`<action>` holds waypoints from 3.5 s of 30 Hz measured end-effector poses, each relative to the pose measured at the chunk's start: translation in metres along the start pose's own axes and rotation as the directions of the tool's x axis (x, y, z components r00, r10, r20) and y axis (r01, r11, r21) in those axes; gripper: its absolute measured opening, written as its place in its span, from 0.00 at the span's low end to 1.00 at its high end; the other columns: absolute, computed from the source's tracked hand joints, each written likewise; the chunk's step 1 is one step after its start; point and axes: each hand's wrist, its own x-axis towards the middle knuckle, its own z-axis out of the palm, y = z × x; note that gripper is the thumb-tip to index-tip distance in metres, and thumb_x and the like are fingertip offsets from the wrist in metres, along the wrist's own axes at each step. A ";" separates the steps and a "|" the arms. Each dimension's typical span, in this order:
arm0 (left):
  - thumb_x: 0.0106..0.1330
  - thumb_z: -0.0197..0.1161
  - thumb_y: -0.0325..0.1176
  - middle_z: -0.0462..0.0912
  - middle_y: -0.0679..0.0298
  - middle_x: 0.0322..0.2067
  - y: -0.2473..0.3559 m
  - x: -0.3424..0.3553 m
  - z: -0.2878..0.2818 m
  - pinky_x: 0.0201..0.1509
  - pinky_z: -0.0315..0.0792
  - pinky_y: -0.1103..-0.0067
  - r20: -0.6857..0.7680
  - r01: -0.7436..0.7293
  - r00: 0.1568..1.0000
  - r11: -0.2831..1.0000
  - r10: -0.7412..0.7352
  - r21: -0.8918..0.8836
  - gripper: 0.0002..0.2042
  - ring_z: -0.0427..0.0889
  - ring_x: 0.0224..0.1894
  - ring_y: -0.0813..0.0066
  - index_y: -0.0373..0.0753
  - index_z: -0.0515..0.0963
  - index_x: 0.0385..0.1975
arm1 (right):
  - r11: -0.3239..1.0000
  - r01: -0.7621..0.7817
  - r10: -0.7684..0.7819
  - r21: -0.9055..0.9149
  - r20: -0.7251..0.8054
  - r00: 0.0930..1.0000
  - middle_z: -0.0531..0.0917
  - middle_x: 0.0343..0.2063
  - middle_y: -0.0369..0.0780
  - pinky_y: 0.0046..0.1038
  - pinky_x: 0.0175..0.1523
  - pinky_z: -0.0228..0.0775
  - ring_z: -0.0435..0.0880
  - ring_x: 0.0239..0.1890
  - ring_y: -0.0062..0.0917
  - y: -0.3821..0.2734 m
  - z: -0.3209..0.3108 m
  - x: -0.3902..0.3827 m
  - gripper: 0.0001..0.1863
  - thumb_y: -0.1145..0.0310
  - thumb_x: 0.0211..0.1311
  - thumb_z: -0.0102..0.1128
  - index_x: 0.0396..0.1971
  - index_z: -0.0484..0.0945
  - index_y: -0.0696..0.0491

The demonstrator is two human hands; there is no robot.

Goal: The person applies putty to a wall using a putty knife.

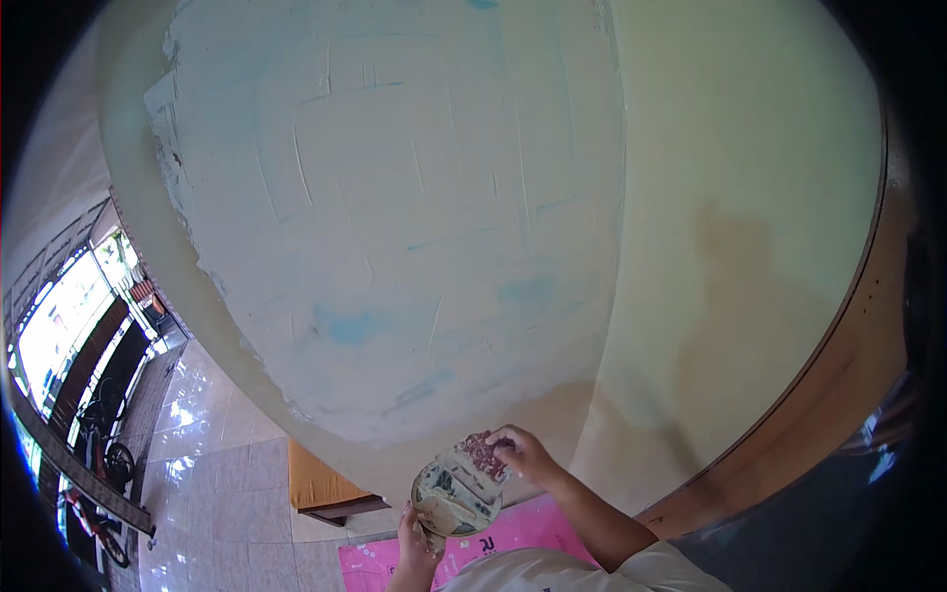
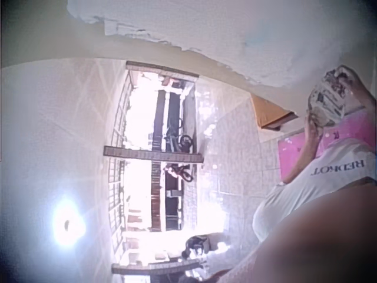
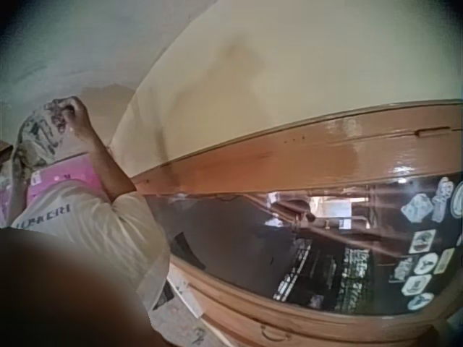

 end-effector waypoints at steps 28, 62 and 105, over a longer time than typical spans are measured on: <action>0.69 0.42 0.41 0.75 0.56 0.54 -0.019 0.007 -0.015 0.61 0.69 0.65 0.094 -0.027 0.995 0.992 0.038 -0.122 0.21 0.76 0.54 0.60 0.37 0.69 0.56 | 0.608 0.345 -0.071 -0.715 0.384 0.921 0.77 0.45 0.45 0.38 0.54 0.67 0.74 0.46 0.40 -0.045 -0.026 -0.047 0.31 0.72 0.49 0.64 0.57 0.69 0.43; 0.60 0.62 0.40 0.75 0.68 0.23 0.037 -0.027 -0.059 0.36 0.77 0.75 -0.170 0.005 0.986 0.999 0.002 0.040 0.09 0.76 0.27 0.73 0.42 0.73 0.27 | -0.145 -0.287 -0.871 -0.947 -0.015 0.492 0.77 0.41 0.45 0.41 0.51 0.68 0.75 0.46 0.42 -0.326 -0.135 0.098 0.23 0.72 0.51 0.57 0.51 0.74 0.46; 0.65 0.50 0.42 0.76 0.59 0.47 0.033 -0.053 -0.088 0.53 0.73 0.68 0.023 -0.027 0.999 0.999 0.026 0.045 0.21 0.76 0.49 0.65 0.42 0.68 0.56 | -0.276 -0.107 -0.904 -0.955 0.221 0.367 0.74 0.50 0.43 0.44 0.56 0.61 0.69 0.48 0.46 -0.326 -0.097 0.132 0.32 0.77 0.51 0.54 0.59 0.71 0.36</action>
